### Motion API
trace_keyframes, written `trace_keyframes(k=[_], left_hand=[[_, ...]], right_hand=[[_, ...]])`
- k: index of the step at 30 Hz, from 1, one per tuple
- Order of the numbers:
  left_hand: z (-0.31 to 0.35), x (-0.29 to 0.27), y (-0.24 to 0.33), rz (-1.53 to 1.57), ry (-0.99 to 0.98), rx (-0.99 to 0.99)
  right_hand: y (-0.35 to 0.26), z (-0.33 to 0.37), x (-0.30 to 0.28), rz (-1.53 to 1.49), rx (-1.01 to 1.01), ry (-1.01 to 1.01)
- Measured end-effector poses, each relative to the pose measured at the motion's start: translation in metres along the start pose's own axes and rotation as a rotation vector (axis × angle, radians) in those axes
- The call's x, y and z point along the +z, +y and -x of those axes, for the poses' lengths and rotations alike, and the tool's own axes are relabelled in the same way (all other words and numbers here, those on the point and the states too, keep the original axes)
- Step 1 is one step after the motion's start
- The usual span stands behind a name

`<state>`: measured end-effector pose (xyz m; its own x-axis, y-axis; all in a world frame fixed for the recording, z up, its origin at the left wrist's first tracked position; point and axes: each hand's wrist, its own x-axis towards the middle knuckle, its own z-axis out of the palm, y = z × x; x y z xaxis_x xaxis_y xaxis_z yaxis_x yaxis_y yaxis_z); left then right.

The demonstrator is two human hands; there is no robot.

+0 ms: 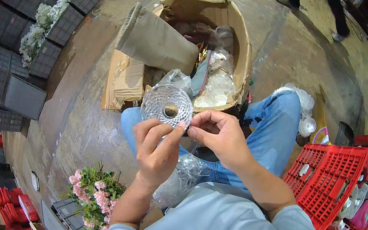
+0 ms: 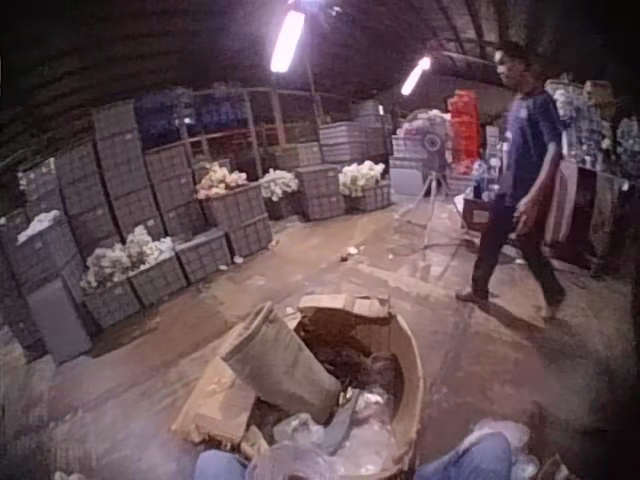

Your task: The person sits on the floor and handles a small, clear, textured glass or plastic bowl. They repeatedly pick up small pieces of clear plastic or tape and attempt to attach them to the bowl's rim or surface. The person continues this repetitive handling and attachment process throughout the clip.

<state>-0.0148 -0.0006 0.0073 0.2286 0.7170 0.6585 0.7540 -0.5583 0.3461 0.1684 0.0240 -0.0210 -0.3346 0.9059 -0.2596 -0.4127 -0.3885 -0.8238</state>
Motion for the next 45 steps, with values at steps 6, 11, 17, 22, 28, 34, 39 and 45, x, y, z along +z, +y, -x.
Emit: trace_keyframes(k=[6, 11, 17, 22, 28, 34, 39, 45], left_hand=[[0.004, 0.004, -0.004, 0.019, 0.031, -0.055], [0.009, 0.009, -0.007, 0.045, 0.048, -0.065], [0.005, 0.009, -0.006, 0.033, 0.023, -0.066], [0.002, 0.013, -0.005, 0.041, 0.024, -0.061], [-0.002, 0.016, -0.008, -0.015, -0.035, 0.056], [-0.007, 0.017, -0.010, -0.048, -0.076, 0.115], [-0.014, 0.012, -0.014, -0.048, -0.185, 0.262], [-0.023, 0.025, -0.017, -0.023, -0.328, 0.434]], right_hand=[[0.012, -0.006, 0.005, -0.049, -0.030, 0.021], [0.006, -0.004, 0.004, -0.015, 0.057, -0.027], [0.011, -0.008, -0.001, -0.117, 0.066, -0.035], [0.024, -0.017, -0.009, -0.274, -0.021, -0.109], [0.022, -0.015, -0.017, -0.150, -0.166, -0.096], [0.016, -0.013, -0.019, 0.430, -0.530, 0.081], [0.009, -0.009, -0.038, 0.029, -0.232, 0.069], [0.001, -0.008, -0.066, 0.200, -0.137, 0.136]])
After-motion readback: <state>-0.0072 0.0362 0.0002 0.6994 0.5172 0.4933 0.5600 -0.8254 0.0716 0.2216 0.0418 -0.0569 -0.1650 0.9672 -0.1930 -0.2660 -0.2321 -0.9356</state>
